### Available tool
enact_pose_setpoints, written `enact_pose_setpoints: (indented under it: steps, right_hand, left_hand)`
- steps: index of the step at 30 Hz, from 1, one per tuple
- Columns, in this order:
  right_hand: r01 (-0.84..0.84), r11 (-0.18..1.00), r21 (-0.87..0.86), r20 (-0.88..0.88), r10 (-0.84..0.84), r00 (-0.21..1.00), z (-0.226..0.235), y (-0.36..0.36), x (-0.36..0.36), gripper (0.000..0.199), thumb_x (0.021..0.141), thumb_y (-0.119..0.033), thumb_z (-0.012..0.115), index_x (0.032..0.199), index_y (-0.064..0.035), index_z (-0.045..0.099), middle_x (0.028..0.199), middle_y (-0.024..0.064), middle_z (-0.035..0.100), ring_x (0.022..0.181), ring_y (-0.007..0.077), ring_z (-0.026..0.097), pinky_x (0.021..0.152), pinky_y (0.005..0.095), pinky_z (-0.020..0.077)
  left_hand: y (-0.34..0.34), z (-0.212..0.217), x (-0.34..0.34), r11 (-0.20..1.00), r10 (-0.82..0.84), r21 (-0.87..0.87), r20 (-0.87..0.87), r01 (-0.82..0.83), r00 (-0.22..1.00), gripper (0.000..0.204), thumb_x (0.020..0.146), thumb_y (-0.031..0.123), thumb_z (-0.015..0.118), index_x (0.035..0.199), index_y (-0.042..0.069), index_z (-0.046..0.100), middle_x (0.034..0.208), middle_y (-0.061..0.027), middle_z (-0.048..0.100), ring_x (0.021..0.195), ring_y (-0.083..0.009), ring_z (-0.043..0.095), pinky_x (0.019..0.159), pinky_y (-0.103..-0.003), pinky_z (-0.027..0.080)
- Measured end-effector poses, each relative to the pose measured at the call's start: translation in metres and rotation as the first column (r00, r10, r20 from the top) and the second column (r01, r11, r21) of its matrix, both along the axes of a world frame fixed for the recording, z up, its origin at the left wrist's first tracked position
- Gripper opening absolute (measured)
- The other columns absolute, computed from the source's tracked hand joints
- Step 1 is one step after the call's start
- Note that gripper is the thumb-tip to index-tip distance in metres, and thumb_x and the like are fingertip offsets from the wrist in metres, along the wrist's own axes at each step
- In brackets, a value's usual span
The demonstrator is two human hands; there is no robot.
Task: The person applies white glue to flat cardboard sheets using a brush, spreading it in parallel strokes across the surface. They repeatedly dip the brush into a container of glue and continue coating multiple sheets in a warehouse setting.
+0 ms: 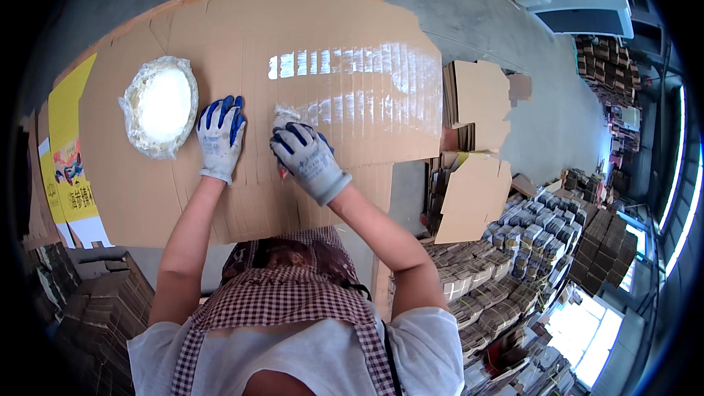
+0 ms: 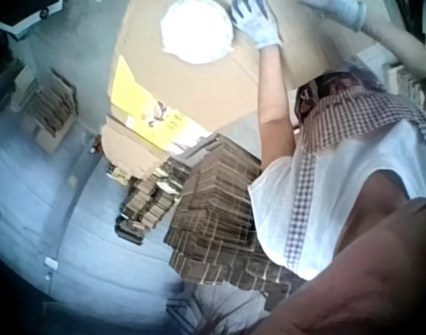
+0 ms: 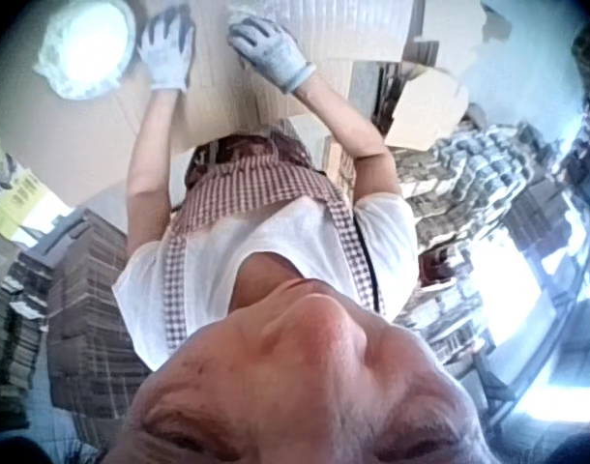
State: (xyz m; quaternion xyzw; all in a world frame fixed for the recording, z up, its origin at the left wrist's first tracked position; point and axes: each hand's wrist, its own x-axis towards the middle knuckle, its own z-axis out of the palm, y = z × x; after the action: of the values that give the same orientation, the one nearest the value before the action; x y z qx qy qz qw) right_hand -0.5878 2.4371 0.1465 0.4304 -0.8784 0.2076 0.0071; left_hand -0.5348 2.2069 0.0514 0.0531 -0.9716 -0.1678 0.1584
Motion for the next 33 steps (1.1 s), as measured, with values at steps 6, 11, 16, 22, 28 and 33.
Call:
enact_pose_setpoints:
  steps: [6,11,16,22,28,33]
  right_hand:
    - [0.485,0.872,0.066,-0.002,-0.486,0.874,-0.021,0.051,-0.079,0.037,0.081,-0.004,0.066,0.118,-0.0073,0.060,0.116,0.0174,0.063,0.105,0.0369,0.061,0.089,0.0426,0.0512]
    - [0.084,0.996,0.003,-0.022,-0.084,0.996,-0.004,-0.028,-0.030,0.043,0.075,-0.003,0.067,0.117,-0.0073,0.059,0.126,0.0139,0.058,0.113,0.0342,0.057,0.095,0.0426,0.0495]
    - [0.065,0.994,0.085,0.006,-0.066,0.998,-0.013,-0.070,-0.046,0.042,0.076,-0.008,0.068,0.117,-0.0104,0.058,0.131,0.0142,0.053,0.120,0.0321,0.054,0.092,0.0447,0.0508]
    - [0.560,0.826,0.072,0.064,-0.564,0.823,-0.007,-0.020,-0.080,0.031,0.083,-0.008,0.068,0.113,-0.0048,0.061,0.116,0.0144,0.063,0.105,0.0333,0.062,0.089,0.0416,0.0507]
    - [0.711,0.646,-0.280,0.687,-0.383,0.618,0.002,-0.091,-0.088,0.031,0.079,-0.011,0.073,0.108,-0.0024,0.062,0.105,0.0152,0.064,0.095,0.0325,0.062,0.087,0.0370,0.0496]
    - [0.714,0.689,-0.127,0.343,-0.645,0.683,-0.019,-0.071,-0.125,0.036,0.078,-0.012,0.076,0.109,-0.0018,0.061,0.103,0.0157,0.064,0.093,0.0316,0.064,0.084,0.0366,0.0514]
  left_hand:
    - [-0.001,0.003,-0.001,1.000,0.007,0.004,0.009,-0.007,1.000,0.039,0.088,0.028,0.063,0.125,0.016,0.061,0.133,-0.0036,0.056,0.123,-0.0284,0.048,0.106,-0.049,0.035]
    - [-0.001,0.009,-0.001,1.000,0.002,0.026,-0.013,-0.001,1.000,0.041,0.090,0.027,0.062,0.129,0.016,0.060,0.130,-0.0053,0.057,0.120,-0.0274,0.050,0.105,-0.047,0.037]
    - [-0.002,0.005,-0.003,0.998,-0.014,0.064,-0.020,0.015,1.000,0.044,0.089,0.026,0.062,0.131,0.017,0.059,0.129,-0.0063,0.057,0.120,-0.0275,0.050,0.106,-0.047,0.036]
    - [-0.001,0.008,-0.001,0.998,0.013,0.063,0.007,-0.013,1.000,0.042,0.088,0.025,0.063,0.129,0.016,0.060,0.132,-0.0060,0.056,0.121,-0.0279,0.049,0.106,-0.047,0.036]
    - [-0.002,0.006,-0.002,0.996,-0.006,0.094,-0.009,0.007,1.000,0.042,0.088,0.025,0.062,0.129,0.017,0.060,0.131,-0.0060,0.056,0.122,-0.0284,0.049,0.106,-0.047,0.036]
    - [-0.005,0.007,0.000,0.996,-0.006,0.092,0.015,0.004,1.000,0.038,0.088,0.026,0.061,0.124,0.014,0.063,0.132,-0.0068,0.057,0.122,-0.0292,0.049,0.104,-0.047,0.038]
